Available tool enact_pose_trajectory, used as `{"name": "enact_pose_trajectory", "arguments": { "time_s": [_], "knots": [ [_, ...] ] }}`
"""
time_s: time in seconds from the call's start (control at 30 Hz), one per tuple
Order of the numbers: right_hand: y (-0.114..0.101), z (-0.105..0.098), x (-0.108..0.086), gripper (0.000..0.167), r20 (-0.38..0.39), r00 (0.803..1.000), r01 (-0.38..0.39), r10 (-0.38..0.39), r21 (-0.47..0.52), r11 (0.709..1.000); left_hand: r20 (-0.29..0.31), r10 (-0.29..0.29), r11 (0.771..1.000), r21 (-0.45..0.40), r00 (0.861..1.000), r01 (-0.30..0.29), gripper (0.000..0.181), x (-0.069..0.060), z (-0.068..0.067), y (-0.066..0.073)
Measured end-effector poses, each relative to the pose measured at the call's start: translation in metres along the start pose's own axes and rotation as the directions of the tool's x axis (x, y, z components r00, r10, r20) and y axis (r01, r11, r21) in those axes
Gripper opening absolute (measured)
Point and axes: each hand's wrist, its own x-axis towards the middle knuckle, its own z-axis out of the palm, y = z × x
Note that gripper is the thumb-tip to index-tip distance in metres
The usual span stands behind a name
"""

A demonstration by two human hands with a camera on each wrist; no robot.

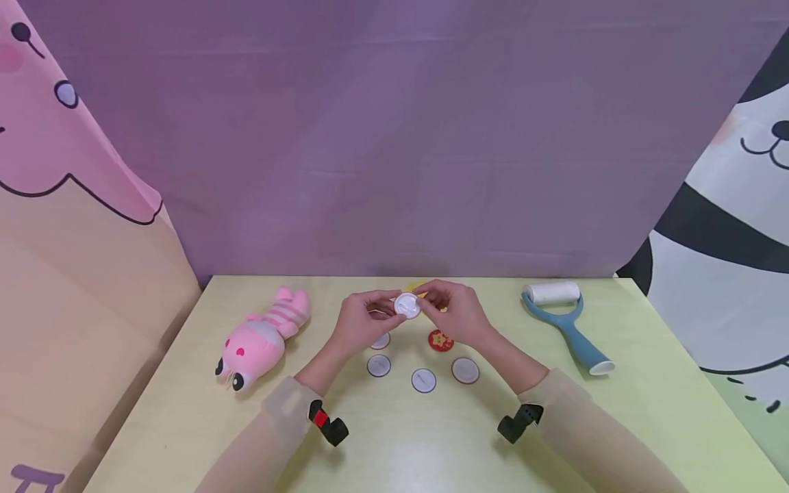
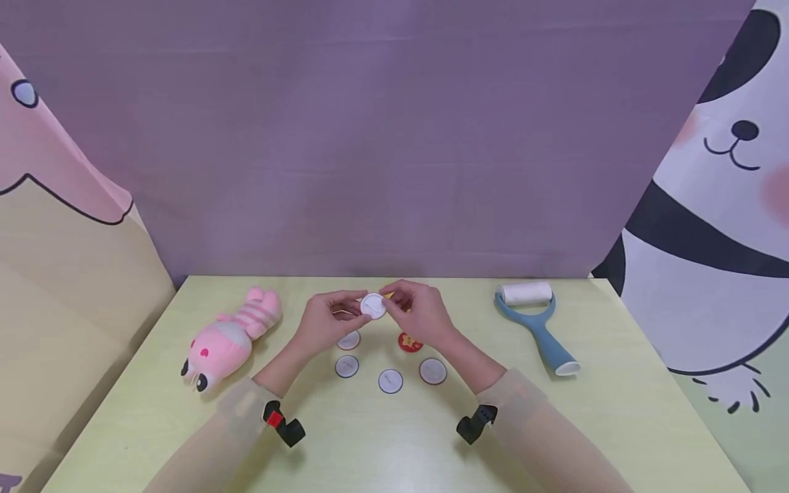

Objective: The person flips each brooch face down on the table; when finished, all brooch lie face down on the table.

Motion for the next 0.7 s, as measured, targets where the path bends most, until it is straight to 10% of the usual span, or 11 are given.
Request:
{"name": "enact_pose_trajectory", "arguments": {
  "time_s": [0.33,0.7],
  "knots": [
    [0.009,0.002,-0.003,0.024,0.061,0.998,0.033,-0.033,-0.012,0.999,0.022,-0.036,0.998,0.058,0.999,0.034,0.045,-0.002,0.005,-0.006],
    [0.014,0.003,-0.006,0.042,0.16,0.987,0.042,-0.033,-0.055,0.998,0.058,0.141,0.943,0.296,0.988,-0.152,0.041,-0.004,0.01,-0.017]
  ]
}}
